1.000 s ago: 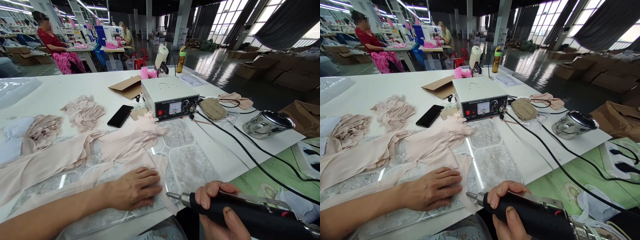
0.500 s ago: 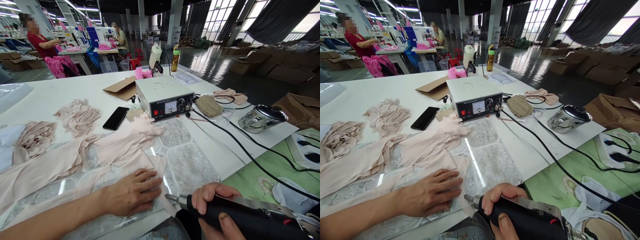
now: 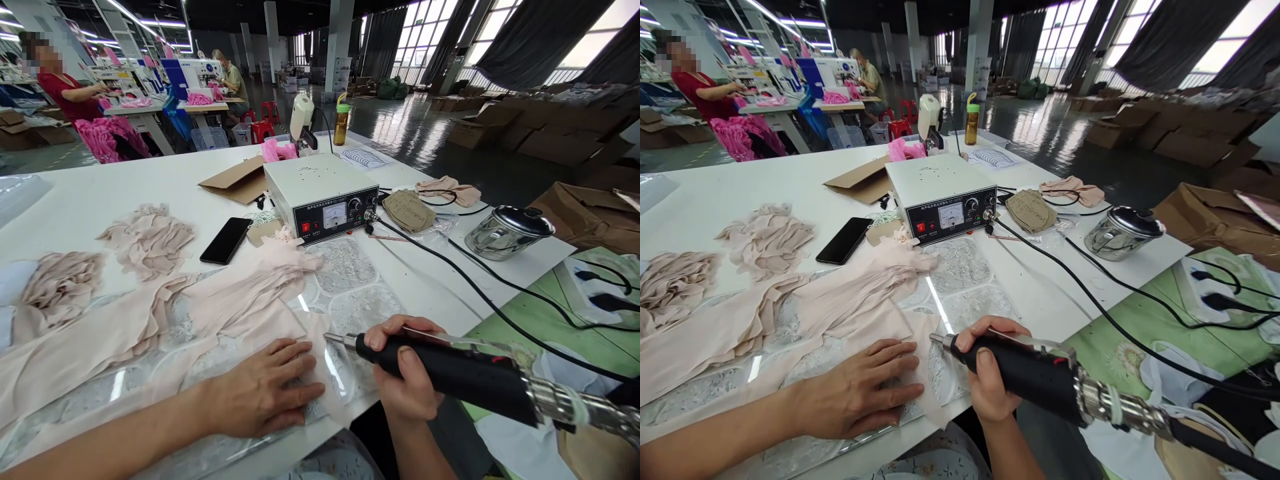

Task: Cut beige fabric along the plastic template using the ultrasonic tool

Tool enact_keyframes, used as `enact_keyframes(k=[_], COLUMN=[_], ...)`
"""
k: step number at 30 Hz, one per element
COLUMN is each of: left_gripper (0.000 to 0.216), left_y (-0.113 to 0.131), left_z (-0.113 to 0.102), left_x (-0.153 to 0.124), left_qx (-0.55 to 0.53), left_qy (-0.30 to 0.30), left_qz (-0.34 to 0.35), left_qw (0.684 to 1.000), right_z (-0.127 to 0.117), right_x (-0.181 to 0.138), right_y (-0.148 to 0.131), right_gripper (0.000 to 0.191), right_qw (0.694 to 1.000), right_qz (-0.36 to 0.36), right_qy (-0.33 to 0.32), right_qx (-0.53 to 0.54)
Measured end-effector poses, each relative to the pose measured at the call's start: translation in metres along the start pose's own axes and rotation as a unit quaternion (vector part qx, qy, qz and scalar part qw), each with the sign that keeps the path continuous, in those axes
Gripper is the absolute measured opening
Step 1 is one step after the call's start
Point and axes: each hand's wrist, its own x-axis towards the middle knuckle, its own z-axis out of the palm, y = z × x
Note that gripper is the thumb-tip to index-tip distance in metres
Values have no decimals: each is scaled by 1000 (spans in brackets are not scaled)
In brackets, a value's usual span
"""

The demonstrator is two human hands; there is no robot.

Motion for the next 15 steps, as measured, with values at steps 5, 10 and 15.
enact_keyframes(k=[5,10,15], left_gripper=[35,37,36], left_y=[-2,-3,-4], left_z=[-1,-2,-4], left_x=[1,0,1], left_qx=[4,9,2], left_qy=[-9,-20,-25], left_qz=[7,10,10], left_qw=[1000,1000,1000], right_z=[4,2,3], right_x=[2,2,5], right_y=[4,5,5], right_gripper=[15,15,15], right_qw=[1000,1000,1000], right_qz=[-23,-11,-15], right_qy=[-11,-4,1], right_qx=[-8,-24,-19])
